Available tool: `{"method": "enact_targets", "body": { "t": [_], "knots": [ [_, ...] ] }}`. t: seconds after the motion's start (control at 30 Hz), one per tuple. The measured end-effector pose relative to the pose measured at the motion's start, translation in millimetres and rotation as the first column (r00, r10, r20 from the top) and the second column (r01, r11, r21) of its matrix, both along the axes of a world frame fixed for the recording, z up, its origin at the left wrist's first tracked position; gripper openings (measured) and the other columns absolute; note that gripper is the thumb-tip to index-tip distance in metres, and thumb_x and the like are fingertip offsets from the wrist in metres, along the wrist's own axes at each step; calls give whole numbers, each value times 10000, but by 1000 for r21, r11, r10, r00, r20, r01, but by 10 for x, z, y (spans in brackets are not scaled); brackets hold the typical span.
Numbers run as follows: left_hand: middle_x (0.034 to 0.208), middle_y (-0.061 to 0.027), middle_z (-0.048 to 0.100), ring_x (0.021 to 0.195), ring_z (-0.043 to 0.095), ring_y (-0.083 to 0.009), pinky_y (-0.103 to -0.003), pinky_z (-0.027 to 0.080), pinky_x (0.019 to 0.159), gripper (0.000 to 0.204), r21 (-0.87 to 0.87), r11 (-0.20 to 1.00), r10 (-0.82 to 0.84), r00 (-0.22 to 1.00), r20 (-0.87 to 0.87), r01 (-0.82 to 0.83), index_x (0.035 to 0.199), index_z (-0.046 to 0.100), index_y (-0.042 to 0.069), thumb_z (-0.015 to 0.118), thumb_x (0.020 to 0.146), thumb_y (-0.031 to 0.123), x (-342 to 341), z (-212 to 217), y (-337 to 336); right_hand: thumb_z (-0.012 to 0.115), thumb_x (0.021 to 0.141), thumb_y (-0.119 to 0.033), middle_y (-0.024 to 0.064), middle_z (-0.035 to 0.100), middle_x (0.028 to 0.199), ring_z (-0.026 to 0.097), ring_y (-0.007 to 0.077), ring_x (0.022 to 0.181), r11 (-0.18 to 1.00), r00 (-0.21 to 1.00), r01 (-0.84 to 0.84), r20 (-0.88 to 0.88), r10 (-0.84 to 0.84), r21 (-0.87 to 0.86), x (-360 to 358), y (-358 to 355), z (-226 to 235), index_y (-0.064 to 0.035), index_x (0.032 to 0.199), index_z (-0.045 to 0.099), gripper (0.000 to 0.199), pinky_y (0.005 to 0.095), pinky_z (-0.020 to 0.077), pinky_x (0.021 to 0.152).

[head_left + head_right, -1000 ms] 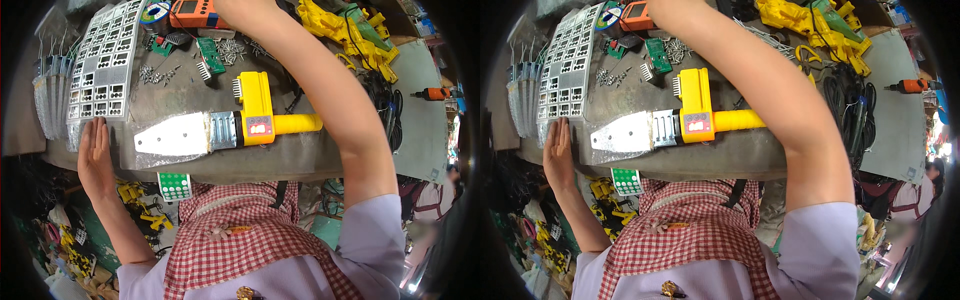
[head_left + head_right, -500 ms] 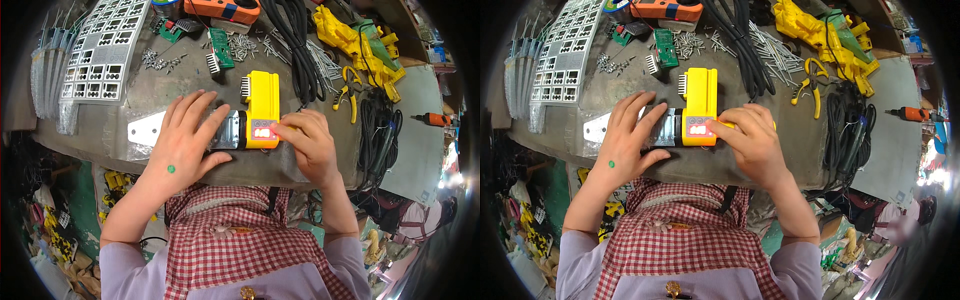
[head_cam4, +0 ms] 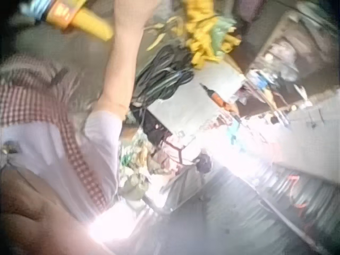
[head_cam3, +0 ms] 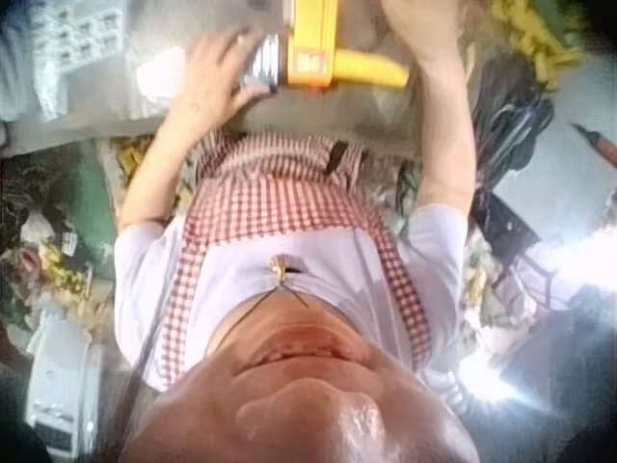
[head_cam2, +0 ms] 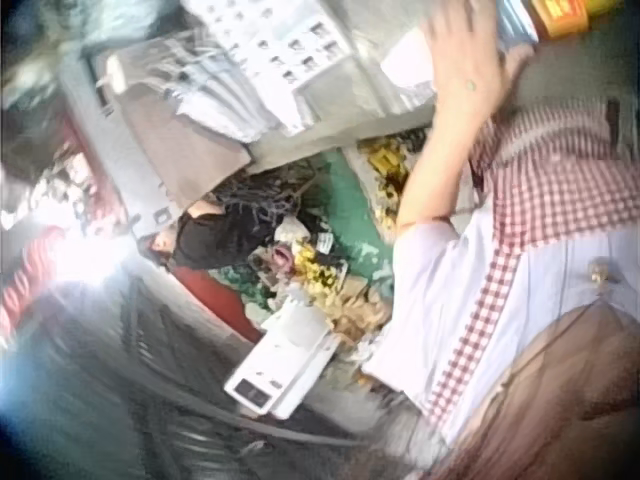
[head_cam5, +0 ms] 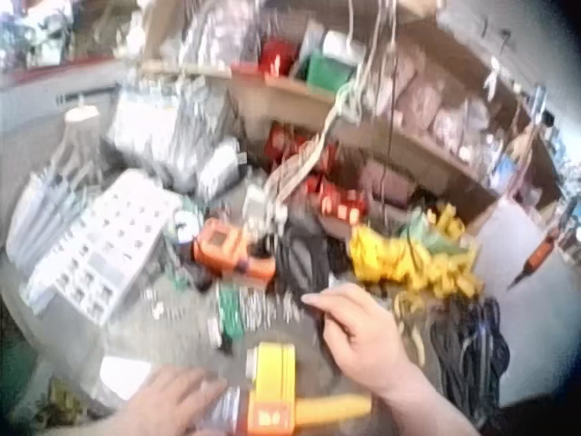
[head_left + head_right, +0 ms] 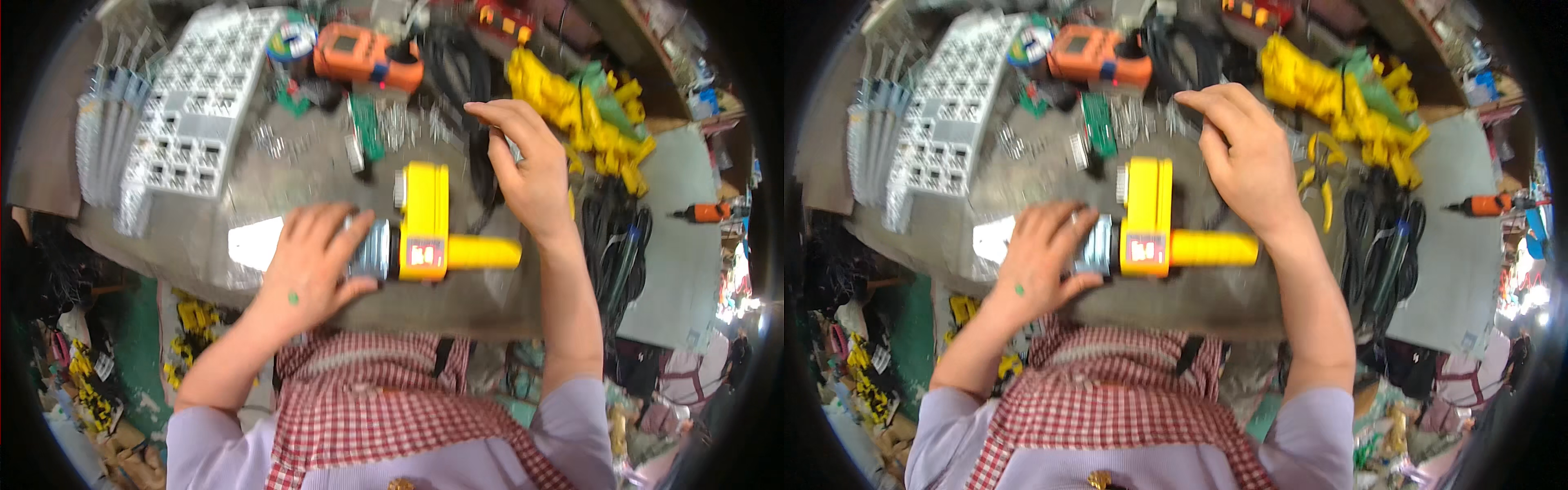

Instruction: Soldering components and using an electric screwdriver to assemble a handheld electronic tool within a yellow plastic housing.

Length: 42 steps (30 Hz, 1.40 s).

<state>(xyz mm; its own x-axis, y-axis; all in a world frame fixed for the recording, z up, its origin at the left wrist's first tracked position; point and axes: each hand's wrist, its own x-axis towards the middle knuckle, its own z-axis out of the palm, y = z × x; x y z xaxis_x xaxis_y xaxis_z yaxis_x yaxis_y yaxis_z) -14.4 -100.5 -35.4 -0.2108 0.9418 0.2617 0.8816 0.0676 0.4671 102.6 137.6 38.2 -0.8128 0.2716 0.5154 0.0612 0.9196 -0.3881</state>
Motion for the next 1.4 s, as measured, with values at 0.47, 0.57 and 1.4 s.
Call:
{"method": "enact_targets", "body": {
  "t": [0.47,0.57,1.4],
  "knots": [
    [1230,-152,479,1130,455,-354,-468,346,984,733,-5,1000,-29,999,32,29,1262,471,43,755,664,356,5,60,66,598,843,-318,81,628,975,562,265,1020,887,954,59,235,-185,457,-1205,546,-69,-90,954,678,266,449,408,858],
    [1255,-166,466,1139,449,-363,-467,350,983,711,-13,999,-31,996,78,33,1276,462,32,726,709,371,11,116,107,595,843,-262,91,640,936,583,284,974,927,955,24,266,-132,374,-1251,634,-86,-76,919,681,219,444,441,828],
    [922,-139,529,892,516,-328,-411,429,786,261,23,997,75,996,52,-76,936,587,21,648,786,226,-40,-99,300,550,837,-237,157,655,972,619,330,954,964,930,1,353,-98,266,-1314,578,-189,-61,951,618,221,471,495,789]
  ]
}}
